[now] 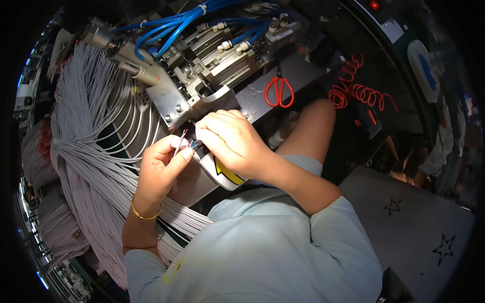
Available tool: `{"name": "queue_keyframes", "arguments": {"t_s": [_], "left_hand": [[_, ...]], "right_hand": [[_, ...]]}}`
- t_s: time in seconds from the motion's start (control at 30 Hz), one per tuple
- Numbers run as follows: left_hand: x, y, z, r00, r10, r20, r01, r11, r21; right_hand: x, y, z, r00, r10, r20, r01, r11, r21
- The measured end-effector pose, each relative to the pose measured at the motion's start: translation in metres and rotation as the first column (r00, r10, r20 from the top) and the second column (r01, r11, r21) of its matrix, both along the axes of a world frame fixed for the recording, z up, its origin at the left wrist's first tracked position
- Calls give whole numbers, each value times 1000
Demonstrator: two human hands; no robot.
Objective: The person repeatedly takes wires from a bundle, aligns the colored wire ends into a connector terminal, and feeds them into a machine fixture.
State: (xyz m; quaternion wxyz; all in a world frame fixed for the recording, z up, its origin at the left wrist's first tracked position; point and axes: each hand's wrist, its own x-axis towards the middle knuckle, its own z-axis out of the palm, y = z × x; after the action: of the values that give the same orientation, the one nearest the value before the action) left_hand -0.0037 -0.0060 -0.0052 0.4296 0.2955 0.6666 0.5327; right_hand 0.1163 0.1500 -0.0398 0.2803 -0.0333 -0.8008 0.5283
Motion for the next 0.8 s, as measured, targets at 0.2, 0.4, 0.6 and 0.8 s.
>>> {"name": "queue_keyframes", "arguments": {"t_s": [0.2, 0.4, 0.6, 0.8], "left_hand": [[-4, 5, 9, 919, -118, -377, 89, 992, -93], [-3, 4, 5, 729, -201, -654, 29, 964, -264], [8, 3, 5, 404, -274, -873, -28, 950, -311], [20, 8, 6, 492, -235, -839, 108, 972, -209]], "right_hand": [[2, 2, -6, 999, -11, 37, 10, 1000, 29], [2, 15, -30, 960, -132, 248, 150, 987, -56], [-3, 19, -29, 959, -42, 279, 62, 996, -63], [-3, 19, -33, 962, -8, 274, 48, 989, -139]]}}
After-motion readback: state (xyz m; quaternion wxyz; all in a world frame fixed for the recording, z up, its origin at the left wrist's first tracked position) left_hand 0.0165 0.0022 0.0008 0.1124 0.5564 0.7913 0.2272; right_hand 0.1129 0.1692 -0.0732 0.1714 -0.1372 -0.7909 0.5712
